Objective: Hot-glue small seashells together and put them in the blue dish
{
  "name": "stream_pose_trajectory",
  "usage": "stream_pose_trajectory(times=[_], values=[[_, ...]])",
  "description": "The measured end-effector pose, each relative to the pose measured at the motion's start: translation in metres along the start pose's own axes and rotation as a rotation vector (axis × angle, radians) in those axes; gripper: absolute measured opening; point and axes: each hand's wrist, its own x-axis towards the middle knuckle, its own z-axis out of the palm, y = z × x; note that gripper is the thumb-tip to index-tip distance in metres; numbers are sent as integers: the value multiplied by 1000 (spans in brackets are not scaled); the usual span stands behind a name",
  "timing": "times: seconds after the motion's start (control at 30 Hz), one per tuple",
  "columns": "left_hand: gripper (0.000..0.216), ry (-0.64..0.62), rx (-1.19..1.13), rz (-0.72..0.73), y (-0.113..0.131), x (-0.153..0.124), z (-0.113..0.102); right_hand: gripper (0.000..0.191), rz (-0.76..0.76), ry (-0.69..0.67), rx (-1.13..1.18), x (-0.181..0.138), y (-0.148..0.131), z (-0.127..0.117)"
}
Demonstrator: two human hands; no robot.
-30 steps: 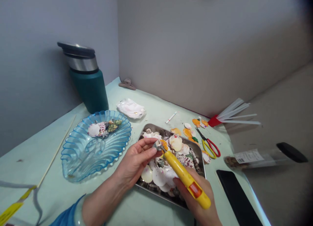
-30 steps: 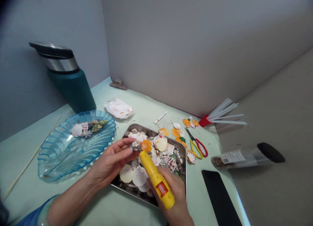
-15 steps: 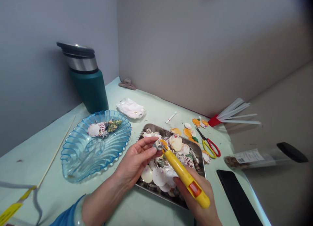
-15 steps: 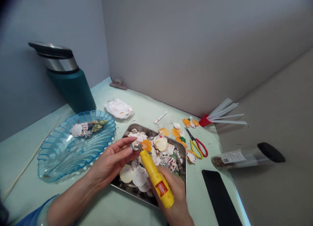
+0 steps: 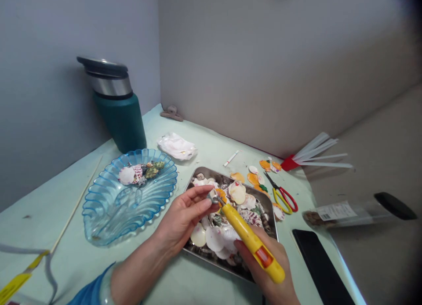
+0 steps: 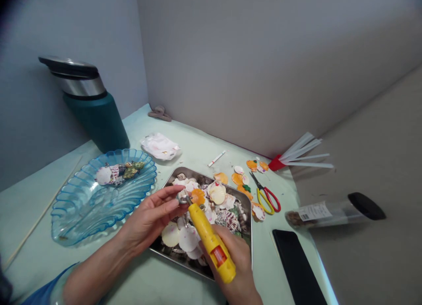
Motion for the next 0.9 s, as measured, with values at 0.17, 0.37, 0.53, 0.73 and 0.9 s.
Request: stream_pose_trajectory(times=[0.17,0.37,0.53,0.73,0.9], values=[[30,13,2,-9,0,0,1,13,2,-10,6,-2,2,0],[30,7,-5,-6,-2,1,-1,9,-8,1,7,0,2,1],[30,12,-4,-7,0,0,1,11,5,16,18,-1,3,1],[26,1,-10,2,-1,0,0,13,4,1,18,-2,3,1],[26,-3,-7,2,-1,2,-1,11,-32,-4,12,-4,6,1]])
